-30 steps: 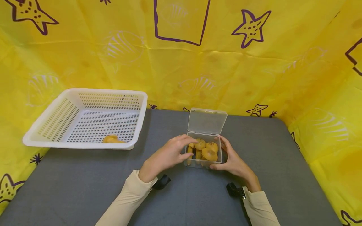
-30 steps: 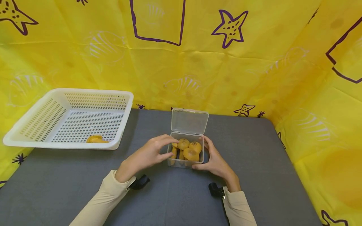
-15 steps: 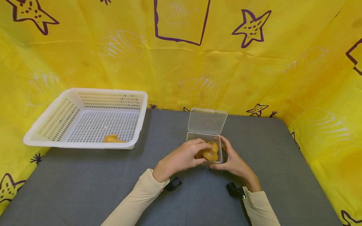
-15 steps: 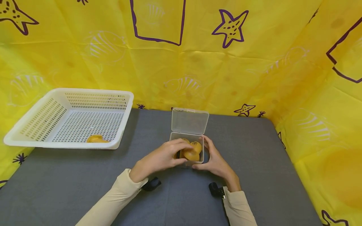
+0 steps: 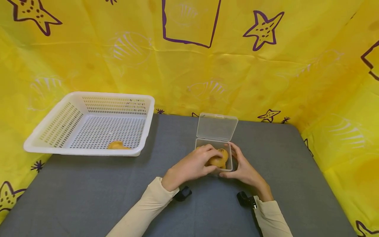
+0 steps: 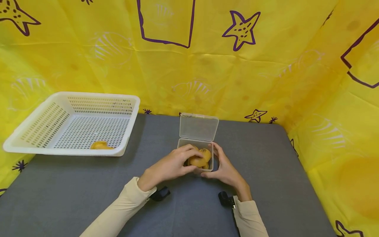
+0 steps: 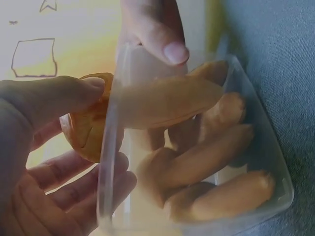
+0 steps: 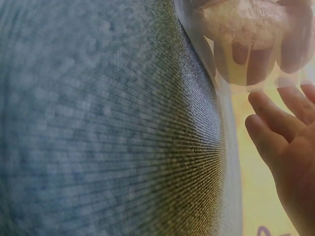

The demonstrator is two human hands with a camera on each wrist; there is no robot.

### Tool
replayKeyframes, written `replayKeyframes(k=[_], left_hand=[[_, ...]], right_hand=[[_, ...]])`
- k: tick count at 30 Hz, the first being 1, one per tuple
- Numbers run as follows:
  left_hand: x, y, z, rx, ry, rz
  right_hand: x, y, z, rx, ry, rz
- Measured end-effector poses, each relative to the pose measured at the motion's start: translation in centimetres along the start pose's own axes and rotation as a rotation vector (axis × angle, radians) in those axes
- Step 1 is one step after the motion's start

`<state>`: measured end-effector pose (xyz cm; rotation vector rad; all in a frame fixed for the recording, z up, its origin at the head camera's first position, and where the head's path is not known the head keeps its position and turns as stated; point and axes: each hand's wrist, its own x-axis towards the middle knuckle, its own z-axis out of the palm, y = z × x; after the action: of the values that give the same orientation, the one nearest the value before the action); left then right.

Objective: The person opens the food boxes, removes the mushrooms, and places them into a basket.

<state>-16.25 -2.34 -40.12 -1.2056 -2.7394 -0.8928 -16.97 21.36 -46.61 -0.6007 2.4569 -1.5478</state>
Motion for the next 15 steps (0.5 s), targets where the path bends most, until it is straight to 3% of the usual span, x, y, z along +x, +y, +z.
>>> replayKeyframes(k=[7,15], left_hand=[[-0.5,-0.2,-1.1,-0.026,0.007,-0.025],[-1.3,-0.8,-2.5,-0.004,0.082,0.002]], right_hand=[[0.0,0.0,0.1,-0.001,0.002,0.002],[0.1,-0.1,0.1,-0.015,0.003,0.009]])
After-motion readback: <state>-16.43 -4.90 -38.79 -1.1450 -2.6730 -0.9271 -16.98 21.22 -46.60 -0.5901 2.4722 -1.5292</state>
